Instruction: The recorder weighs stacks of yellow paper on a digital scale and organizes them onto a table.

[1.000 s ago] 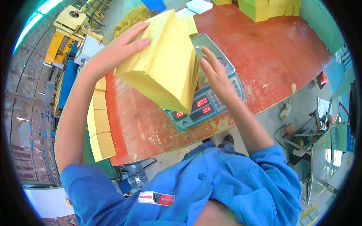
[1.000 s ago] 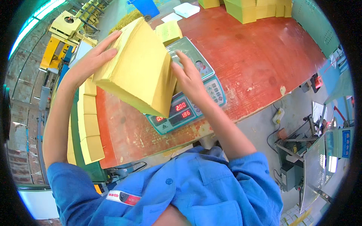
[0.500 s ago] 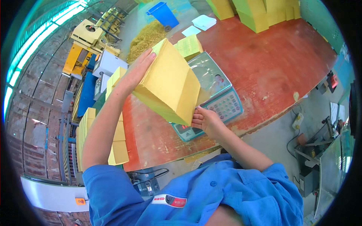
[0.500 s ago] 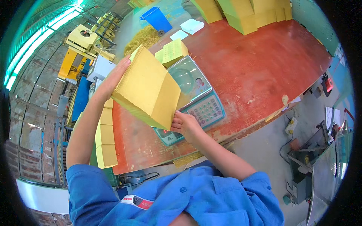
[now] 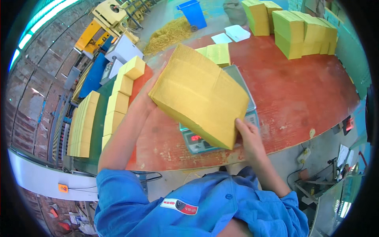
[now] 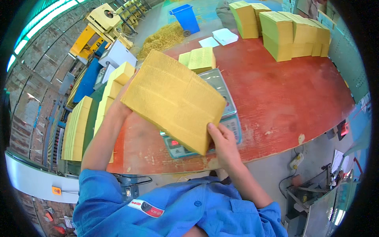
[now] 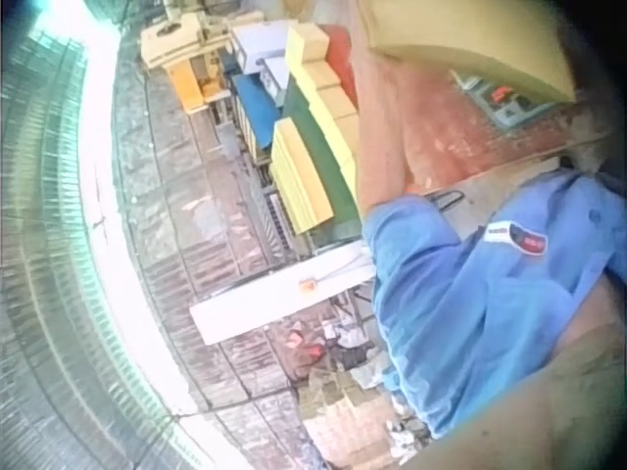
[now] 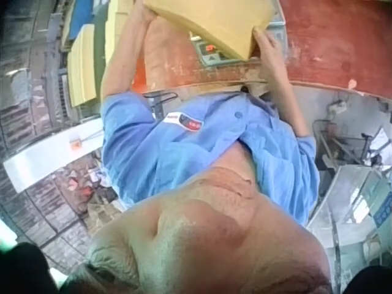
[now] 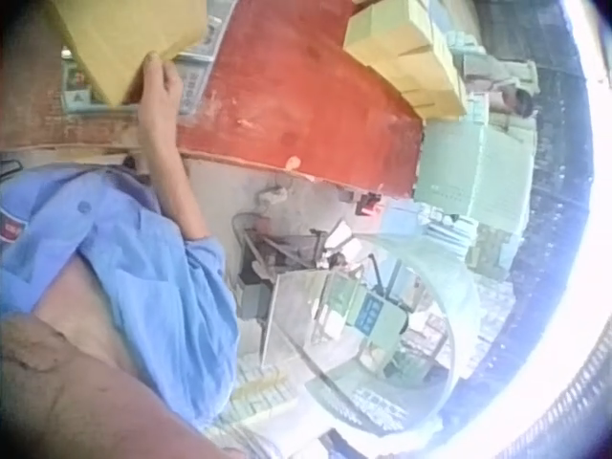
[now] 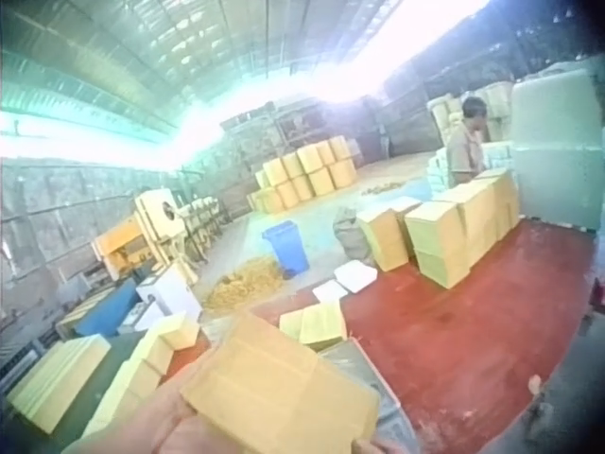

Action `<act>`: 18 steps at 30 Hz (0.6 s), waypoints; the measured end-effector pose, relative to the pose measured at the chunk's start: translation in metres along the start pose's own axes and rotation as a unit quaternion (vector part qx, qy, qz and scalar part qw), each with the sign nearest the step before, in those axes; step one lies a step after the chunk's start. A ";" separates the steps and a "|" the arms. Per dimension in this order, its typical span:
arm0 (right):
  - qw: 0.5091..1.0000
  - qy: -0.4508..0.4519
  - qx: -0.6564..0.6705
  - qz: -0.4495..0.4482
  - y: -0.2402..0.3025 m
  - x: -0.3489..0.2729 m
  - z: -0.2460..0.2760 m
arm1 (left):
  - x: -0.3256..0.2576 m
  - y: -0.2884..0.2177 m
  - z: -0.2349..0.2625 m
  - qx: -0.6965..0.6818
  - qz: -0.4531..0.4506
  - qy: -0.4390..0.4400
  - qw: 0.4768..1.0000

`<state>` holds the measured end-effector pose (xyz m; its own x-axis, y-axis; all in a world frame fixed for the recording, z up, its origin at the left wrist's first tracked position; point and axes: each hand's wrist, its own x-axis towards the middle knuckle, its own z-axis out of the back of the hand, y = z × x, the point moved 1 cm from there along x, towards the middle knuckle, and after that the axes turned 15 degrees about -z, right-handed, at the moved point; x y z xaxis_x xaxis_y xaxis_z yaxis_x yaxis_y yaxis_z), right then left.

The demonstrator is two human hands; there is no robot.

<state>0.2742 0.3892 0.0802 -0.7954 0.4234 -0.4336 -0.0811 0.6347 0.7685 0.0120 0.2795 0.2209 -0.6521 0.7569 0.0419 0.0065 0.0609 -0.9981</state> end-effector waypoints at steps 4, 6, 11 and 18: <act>0.967 -0.143 -0.187 0.100 0.088 -0.043 0.075 | 0.004 0.055 -0.081 -0.150 -0.034 0.001 0.988; 0.947 -0.183 -0.234 0.124 0.123 -0.051 0.137 | 0.009 0.101 -0.137 -0.203 -0.042 0.001 0.978; 0.847 -0.246 -0.449 0.142 0.212 -0.052 0.299 | 0.014 0.176 -0.325 -0.362 -0.027 -0.070 0.929; 0.868 -0.240 -0.434 0.031 0.228 -0.018 0.435 | 0.065 0.271 -0.383 -0.077 -0.060 0.060 0.993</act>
<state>0.5313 0.8069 0.0585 -0.4888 0.7924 -0.3649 -0.6349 -0.0362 0.7718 0.2622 0.5942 -0.0301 -0.5595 0.8102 0.1749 0.0552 0.2470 -0.9675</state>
